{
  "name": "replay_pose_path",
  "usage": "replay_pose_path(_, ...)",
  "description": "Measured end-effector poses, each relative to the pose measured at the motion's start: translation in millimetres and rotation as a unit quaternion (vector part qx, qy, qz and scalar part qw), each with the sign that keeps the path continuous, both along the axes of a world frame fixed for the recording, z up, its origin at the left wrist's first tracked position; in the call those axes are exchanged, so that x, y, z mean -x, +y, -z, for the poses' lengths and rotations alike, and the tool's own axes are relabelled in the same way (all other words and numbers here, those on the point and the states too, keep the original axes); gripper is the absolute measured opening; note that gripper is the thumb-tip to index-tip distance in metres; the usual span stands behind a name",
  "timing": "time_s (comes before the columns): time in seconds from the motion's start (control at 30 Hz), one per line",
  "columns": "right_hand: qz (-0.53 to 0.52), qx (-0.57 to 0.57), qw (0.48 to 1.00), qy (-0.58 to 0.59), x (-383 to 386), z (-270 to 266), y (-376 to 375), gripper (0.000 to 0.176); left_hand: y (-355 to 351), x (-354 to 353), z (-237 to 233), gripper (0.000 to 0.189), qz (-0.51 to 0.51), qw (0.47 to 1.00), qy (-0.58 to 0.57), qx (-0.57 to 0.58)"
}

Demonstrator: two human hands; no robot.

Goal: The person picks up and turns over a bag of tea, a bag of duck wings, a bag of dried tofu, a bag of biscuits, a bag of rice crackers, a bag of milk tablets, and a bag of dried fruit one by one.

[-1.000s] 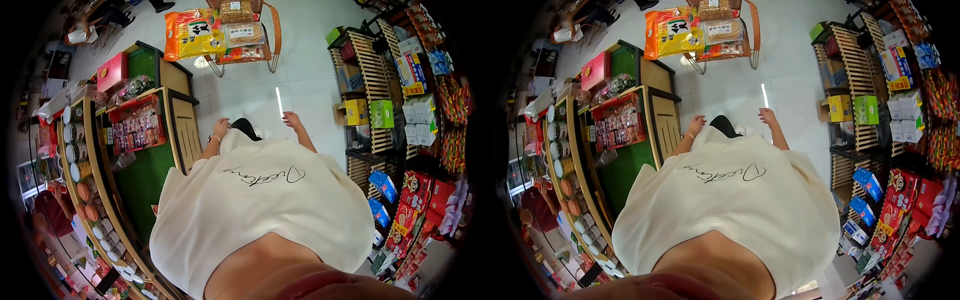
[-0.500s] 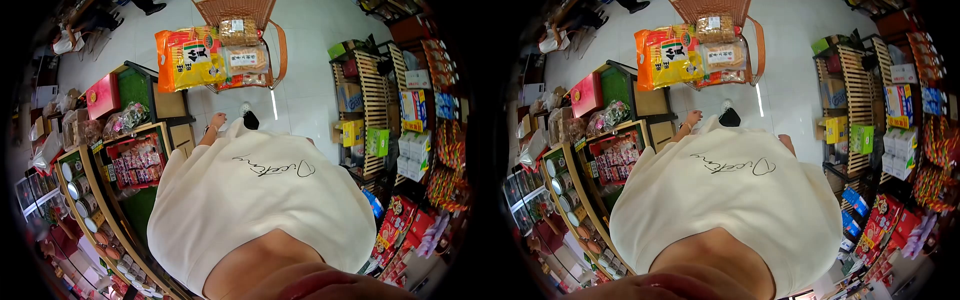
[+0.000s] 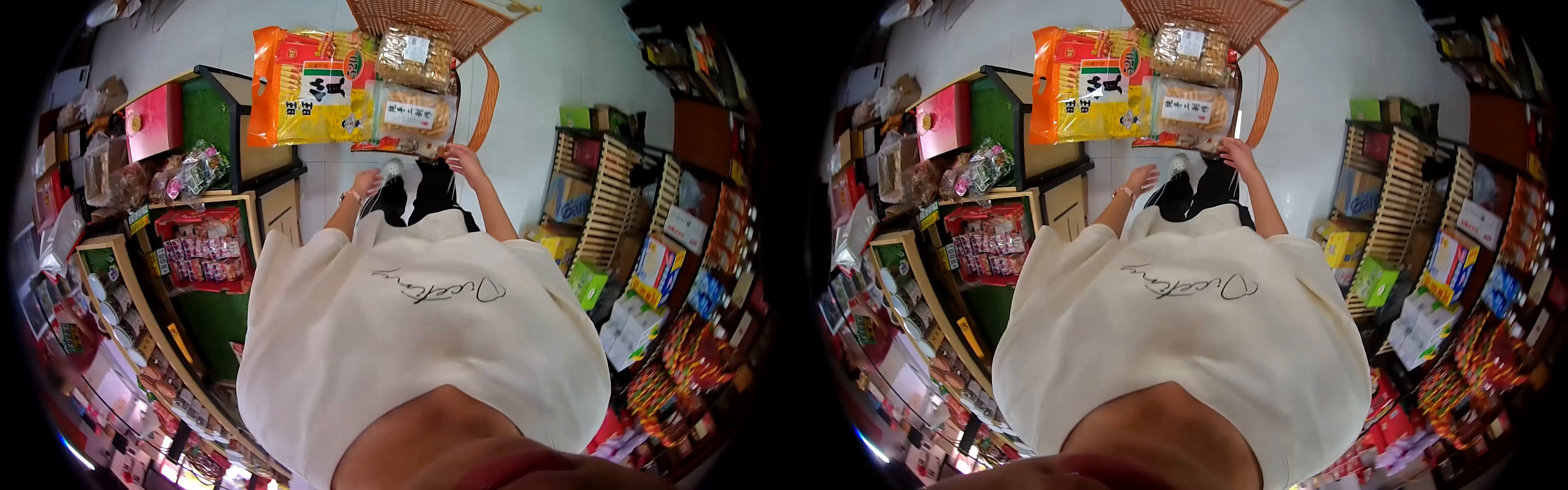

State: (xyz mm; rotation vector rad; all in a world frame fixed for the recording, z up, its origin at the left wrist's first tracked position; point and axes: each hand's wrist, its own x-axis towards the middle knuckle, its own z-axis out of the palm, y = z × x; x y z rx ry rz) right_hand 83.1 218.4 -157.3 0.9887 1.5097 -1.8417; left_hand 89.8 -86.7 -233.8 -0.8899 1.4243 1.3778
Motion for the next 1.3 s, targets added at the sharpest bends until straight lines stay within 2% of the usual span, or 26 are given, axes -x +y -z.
replay_pose_path(0.07,-0.062,-0.04,0.997,0.027,41.8,14.9,9.3,0.032,4.3,-5.3,25.6,0.034,-0.025,0.998,-0.009,-0.062)
replay_pose_path(0.13,-0.125,-0.095,0.986,0.057,75.5,25.9,21.4,0.035,36.6,3.9,-11.9,0.036,-0.114,0.993,-0.014,-0.002)
replay_pose_path(0.2,-0.17,-0.163,0.968,0.088,103.3,43.0,26.2,0.042,56.0,7.8,-3.7,0.043,-0.12,0.992,-0.03,-0.014)
replay_pose_path(0.23,-0.255,-0.278,0.907,0.189,112.5,98.9,44.8,0.057,70.4,13.4,-12.1,0.044,-0.078,0.997,-0.03,0.005)
replay_pose_path(0.27,-0.282,-0.331,0.876,0.208,119.2,104.4,49.2,0.061,81.3,14.5,-9.5,0.048,-0.066,0.997,-0.028,-0.019)
replay_pose_path(0.33,-0.325,-0.428,0.804,0.254,138.4,103.0,48.7,0.07,99.4,19.2,4.9,0.062,-0.137,0.983,-0.022,-0.117)
replay_pose_path(0.37,-0.359,-0.404,0.808,0.232,147.3,104.8,50.0,0.076,107.0,26.2,14.7,0.067,-0.19,0.975,-0.026,-0.113)
replay_pose_path(0.47,-0.365,-0.308,0.849,0.225,161.9,111.3,48.9,0.079,125.0,44.3,39.5,0.085,-0.345,0.932,-0.036,-0.108)
replay_pose_path(0.5,-0.308,-0.271,0.879,0.243,156.1,150.6,54.8,0.081,128.9,49.4,47.8,0.09,-0.395,0.911,-0.038,-0.113)
replay_pose_path(0.53,-0.284,-0.277,0.885,0.244,159.3,155.7,51.9,0.08,132.1,53.7,54.8,0.096,-0.443,0.888,-0.039,-0.116)
replay_pose_path(0.57,-0.259,-0.284,0.89,0.243,160.1,159.1,49.1,0.078,140.6,59.1,60.8,0.08,-0.475,0.874,-0.046,-0.089)
replay_pose_path(0.6,-0.234,-0.293,0.895,0.242,159.7,158.0,48.7,0.077,146.4,62.7,63.4,0.078,-0.477,0.871,-0.04,-0.112)
replay_pose_path(0.67,-0.285,-0.247,0.886,0.269,168.8,152.6,51.4,0.073,153.2,71.5,66.1,0.076,-0.481,0.862,-0.019,-0.159)
replay_pose_path(0.7,-0.31,-0.222,0.88,0.284,175.1,152.2,50.0,0.071,157.7,78.5,64.4,0.073,-0.473,0.868,-0.009,-0.15)
replay_pose_path(0.8,-0.339,-0.185,0.905,0.178,172.6,151.8,45.0,0.068,164.3,86.9,50.8,0.073,-0.44,0.892,0.049,-0.089)
replay_pose_path(0.9,-0.394,-0.153,0.9,0.106,175.4,144.6,48.5,0.067,160.9,79.6,43.3,0.06,-0.475,0.871,0.078,-0.095)
replay_pose_path(0.93,-0.397,-0.14,0.9,0.117,173.1,142.3,44.9,0.064,154.8,78.9,36.6,0.056,-0.487,0.863,0.093,-0.095)
replay_pose_path(0.97,-0.4,-0.128,0.898,0.13,167.4,137.6,42.5,0.062,149.4,74.6,27.2,0.046,-0.461,0.884,0.067,-0.037)
replay_pose_path(1.03,-0.411,-0.087,0.895,0.148,156.1,114.2,31.2,0.056,140.6,61.8,17.3,0.045,-0.469,0.877,0.095,-0.036)
replay_pose_path(1.2,-0.418,-0.05,0.902,0.092,121.9,41.8,-24.7,0.057,106.9,14.8,-25.9,0.039,-0.526,0.831,0.181,-0.021)
replay_pose_path(1.23,-0.428,-0.038,0.9,0.075,115.5,28.8,-39.0,0.057,92.2,3.1,-34.8,0.037,-0.521,0.836,0.171,-0.023)
replay_pose_path(1.3,-0.454,-0.012,0.887,0.079,95.9,31.3,-64.3,0.061,60.9,-21.4,-54.1,0.036,-0.525,0.831,0.181,0.028)
